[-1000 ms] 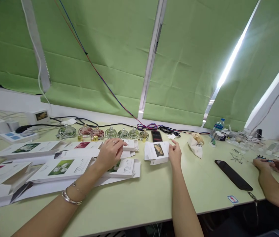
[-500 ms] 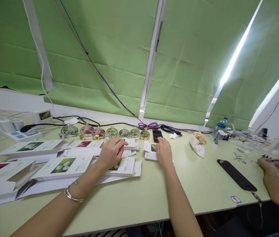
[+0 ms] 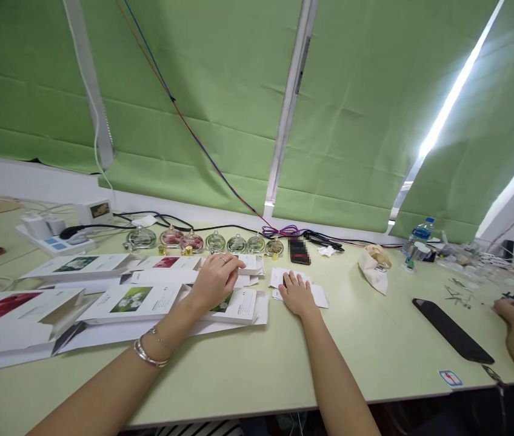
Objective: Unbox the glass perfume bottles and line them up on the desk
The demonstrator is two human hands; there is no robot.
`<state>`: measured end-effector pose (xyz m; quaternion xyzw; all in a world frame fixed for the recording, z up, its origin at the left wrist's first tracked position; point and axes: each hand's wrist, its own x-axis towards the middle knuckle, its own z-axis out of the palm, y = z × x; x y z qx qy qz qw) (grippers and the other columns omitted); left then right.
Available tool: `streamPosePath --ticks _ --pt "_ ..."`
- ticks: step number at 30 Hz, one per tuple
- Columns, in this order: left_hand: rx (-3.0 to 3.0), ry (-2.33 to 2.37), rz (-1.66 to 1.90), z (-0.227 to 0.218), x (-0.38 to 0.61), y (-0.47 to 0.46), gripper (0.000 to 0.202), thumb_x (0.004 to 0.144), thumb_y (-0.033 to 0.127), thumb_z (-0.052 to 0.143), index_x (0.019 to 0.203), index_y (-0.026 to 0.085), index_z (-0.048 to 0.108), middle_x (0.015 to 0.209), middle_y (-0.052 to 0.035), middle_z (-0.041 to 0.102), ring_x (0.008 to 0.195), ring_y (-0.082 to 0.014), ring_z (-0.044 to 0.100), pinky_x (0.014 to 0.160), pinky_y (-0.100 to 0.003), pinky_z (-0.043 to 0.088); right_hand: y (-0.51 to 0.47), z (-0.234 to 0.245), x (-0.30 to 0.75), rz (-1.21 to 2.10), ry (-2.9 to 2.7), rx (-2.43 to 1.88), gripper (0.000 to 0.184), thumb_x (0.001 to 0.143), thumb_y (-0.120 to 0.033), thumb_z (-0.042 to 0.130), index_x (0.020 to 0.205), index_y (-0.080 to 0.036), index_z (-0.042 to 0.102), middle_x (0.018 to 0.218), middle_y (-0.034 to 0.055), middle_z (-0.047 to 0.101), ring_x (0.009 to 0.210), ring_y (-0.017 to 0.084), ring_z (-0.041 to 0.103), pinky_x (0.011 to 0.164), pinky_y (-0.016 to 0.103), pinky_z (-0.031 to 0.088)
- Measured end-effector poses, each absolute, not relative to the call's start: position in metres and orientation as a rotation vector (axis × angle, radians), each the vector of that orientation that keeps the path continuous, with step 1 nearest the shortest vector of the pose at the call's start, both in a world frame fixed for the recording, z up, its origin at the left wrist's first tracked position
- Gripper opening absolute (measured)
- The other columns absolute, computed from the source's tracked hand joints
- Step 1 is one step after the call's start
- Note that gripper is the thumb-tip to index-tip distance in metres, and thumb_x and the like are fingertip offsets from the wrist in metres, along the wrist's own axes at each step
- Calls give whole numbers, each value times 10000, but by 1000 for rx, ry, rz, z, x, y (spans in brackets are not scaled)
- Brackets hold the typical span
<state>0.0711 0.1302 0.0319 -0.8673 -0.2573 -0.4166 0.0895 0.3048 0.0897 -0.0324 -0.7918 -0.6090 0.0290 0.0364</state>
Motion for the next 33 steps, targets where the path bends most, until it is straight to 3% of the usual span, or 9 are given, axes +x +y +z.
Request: streamPosePath --ticks 8,14,19,27,33 --pt "-2563 -840 -1212 29 72 129 259 887 132 350 1088 164 509 789 -29 678 728 -181 603 788 -363 393 98 -37 298 -130 -1868 -2364 516 924 -355 223 1371 -118 328 1442 107 306 1337 266 244 1063 501 148" --pt "-2550 -794 -1258 29 70 128 245 843 79 391 1023 174 526 908 -35 679 823 -184 606 795 -352 385 100 -28 293 -368 -1877 -2186 491 933 -312 194 1345 -110 371 1432 67 337 1359 213 185 1100 432 39" --pt "-2567 -780 -1262 30 69 128 240 829 78 405 1010 173 531 899 -29 675 812 -181 601 813 -358 381 97 -25 294 -555 -1829 -1910 470 931 -297 194 1273 -126 467 1364 83 444 1336 220 254 1097 446 68" --pt "-2544 -856 -1285 33 67 131 249 819 68 394 989 182 536 805 -33 669 788 -194 603 800 -359 385 98 -27 297 -563 -1745 -1781 496 931 -327 183 1203 -107 535 1308 98 506 1304 250 317 1084 488 101" --pt "-2534 -1119 -1499 41 57 140 277 817 54 352 972 200 529 804 -17 653 773 -182 602 754 -334 405 101 -30 305 -446 -1692 -1785 514 927 -360 178 1201 -117 539 1329 95 483 1326 236 269 1086 498 72"
